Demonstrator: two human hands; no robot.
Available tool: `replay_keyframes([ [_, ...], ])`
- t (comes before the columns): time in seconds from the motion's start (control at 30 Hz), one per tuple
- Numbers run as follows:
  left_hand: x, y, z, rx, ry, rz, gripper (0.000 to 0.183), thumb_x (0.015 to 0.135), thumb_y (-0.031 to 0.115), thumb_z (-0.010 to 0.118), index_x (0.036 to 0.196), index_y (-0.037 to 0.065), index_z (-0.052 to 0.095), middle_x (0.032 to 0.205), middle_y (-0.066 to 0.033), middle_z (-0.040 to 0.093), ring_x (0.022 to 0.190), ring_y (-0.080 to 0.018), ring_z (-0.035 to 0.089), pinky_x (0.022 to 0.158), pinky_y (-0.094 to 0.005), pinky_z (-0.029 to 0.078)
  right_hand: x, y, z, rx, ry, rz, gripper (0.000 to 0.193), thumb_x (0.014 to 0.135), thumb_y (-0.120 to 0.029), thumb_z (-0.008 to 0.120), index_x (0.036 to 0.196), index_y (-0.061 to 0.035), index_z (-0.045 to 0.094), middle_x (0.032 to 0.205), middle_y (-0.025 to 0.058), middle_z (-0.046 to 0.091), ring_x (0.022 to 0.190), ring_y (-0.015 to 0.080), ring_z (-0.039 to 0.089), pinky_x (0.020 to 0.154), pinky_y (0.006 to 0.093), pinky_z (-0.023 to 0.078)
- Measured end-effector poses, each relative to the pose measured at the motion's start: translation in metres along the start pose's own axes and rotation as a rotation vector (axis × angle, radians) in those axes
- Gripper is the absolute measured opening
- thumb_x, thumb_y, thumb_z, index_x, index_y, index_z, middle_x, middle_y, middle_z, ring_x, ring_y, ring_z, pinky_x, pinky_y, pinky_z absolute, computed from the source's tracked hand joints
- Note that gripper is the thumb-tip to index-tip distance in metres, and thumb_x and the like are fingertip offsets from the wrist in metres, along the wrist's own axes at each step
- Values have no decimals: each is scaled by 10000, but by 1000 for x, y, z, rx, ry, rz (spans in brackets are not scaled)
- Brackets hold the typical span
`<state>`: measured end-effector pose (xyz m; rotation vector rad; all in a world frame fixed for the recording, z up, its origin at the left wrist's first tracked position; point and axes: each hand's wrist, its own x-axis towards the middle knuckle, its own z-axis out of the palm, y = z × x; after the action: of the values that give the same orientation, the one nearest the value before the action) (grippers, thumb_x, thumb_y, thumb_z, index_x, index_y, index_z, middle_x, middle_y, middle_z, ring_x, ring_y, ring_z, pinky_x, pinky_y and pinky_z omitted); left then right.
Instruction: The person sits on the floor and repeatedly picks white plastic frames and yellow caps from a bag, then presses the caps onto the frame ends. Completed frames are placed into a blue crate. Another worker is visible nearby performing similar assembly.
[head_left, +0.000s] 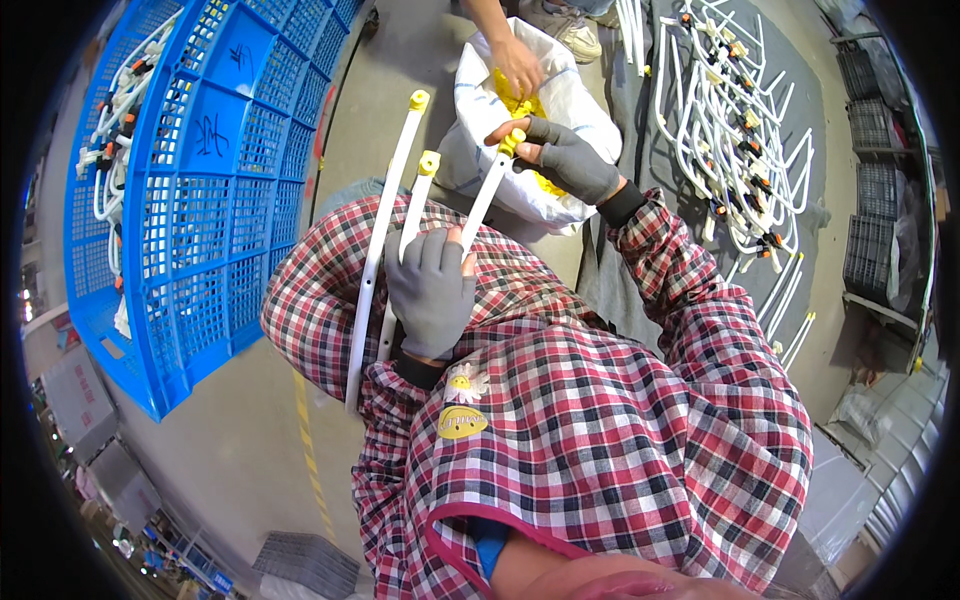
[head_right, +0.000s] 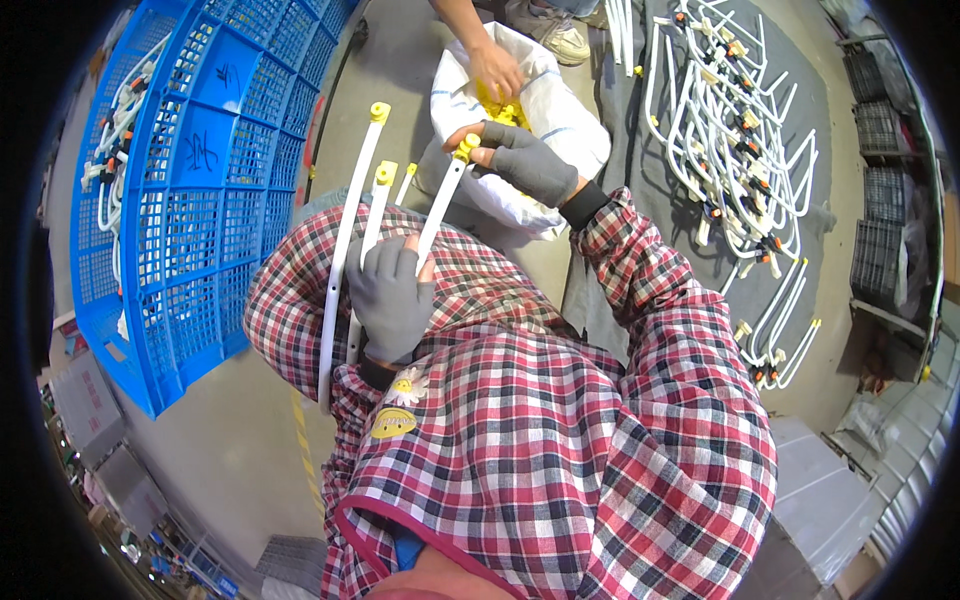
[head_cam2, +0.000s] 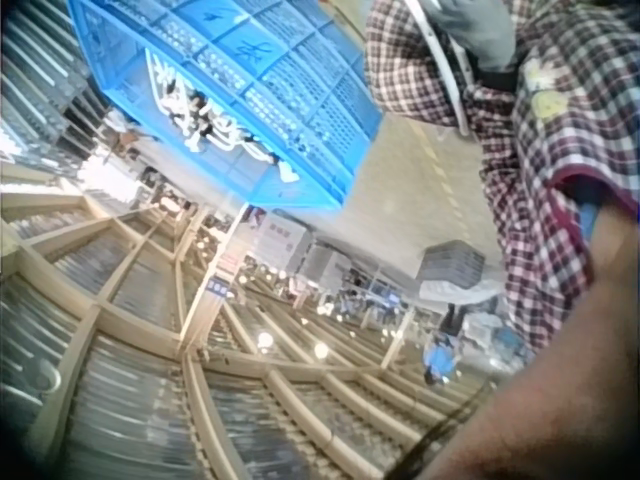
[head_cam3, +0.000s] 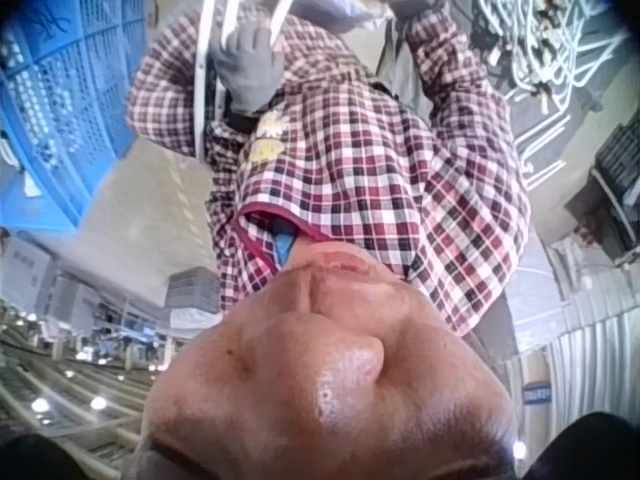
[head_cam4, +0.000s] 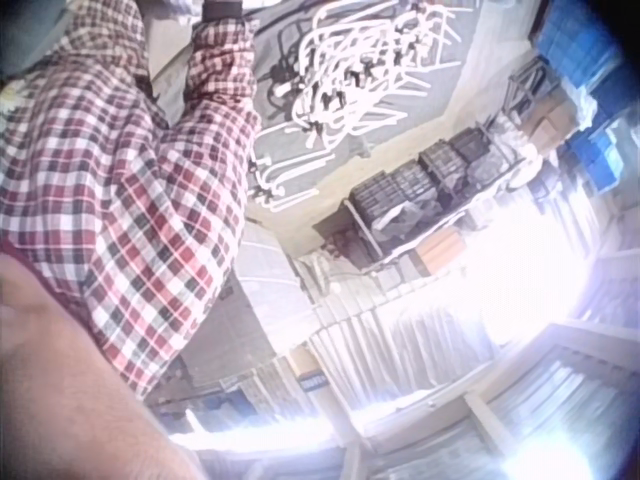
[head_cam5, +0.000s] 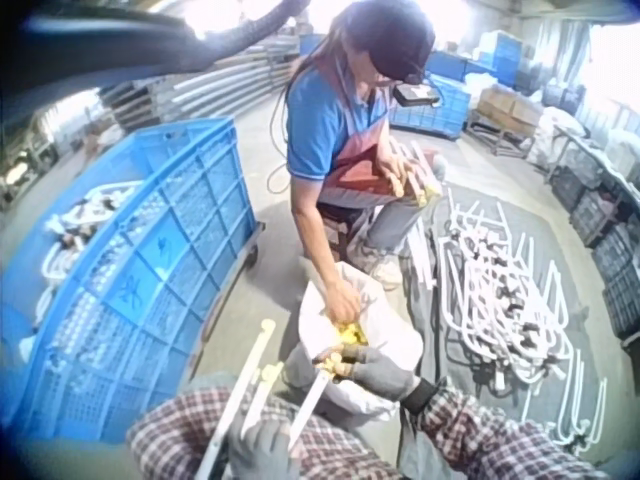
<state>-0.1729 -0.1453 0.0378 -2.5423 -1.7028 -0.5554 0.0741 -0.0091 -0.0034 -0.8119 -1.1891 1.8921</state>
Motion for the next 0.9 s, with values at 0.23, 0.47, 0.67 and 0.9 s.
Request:
replay_keyframes([
  [0.23, 2, 5, 3, 89, -47, -3, 320, 849, 264, 733, 1098, 69, 683, 1043, -40, 595, 1083, -214, 556, 1141, -502, 348, -12, 4, 15, -219, -55, -223, 310, 1014, -71, 527, 1297, -1, 634, 1422, 97, 580, 1374, 208, 491, 1184, 334, 334],
  [0.47, 14, 9, 6, 113, -54, -13, 281, 853, 344, 738, 932, 83, 668, 920, -39, 608, 953, -221, 583, 1063, -513, 397, 4, -2, -5, 108, -153, -4, 396, 1070, -240, 465, 1294, 50, 616, 1409, 182, 589, 1364, 264, 516, 1191, 374, 340],
  [0.67, 25, 12, 22, 143, -93, -14, 293, 890, 397, 702, 887, 109, 651, 858, -34, 611, 897, -228, 597, 1054, -539, 368, 84, 32, -1, 301, -341, 768, 361, 1059, -235, 464, 1197, 59, 622, 1043, 183, 724, 923, 266, 740, 883, 375, 614],
  [0.9, 20, 16, 30, 159, -178, 64, 280, 865, 360, 706, 912, 92, 641, 887, -44, 593, 922, -233, 575, 1072, -555, 328, 62, 37, -2, 323, -333, 908, 348, 1040, -248, 506, 1137, 62, 631, 961, 166, 714, 874, 245, 730, 839, 415, 635],
])
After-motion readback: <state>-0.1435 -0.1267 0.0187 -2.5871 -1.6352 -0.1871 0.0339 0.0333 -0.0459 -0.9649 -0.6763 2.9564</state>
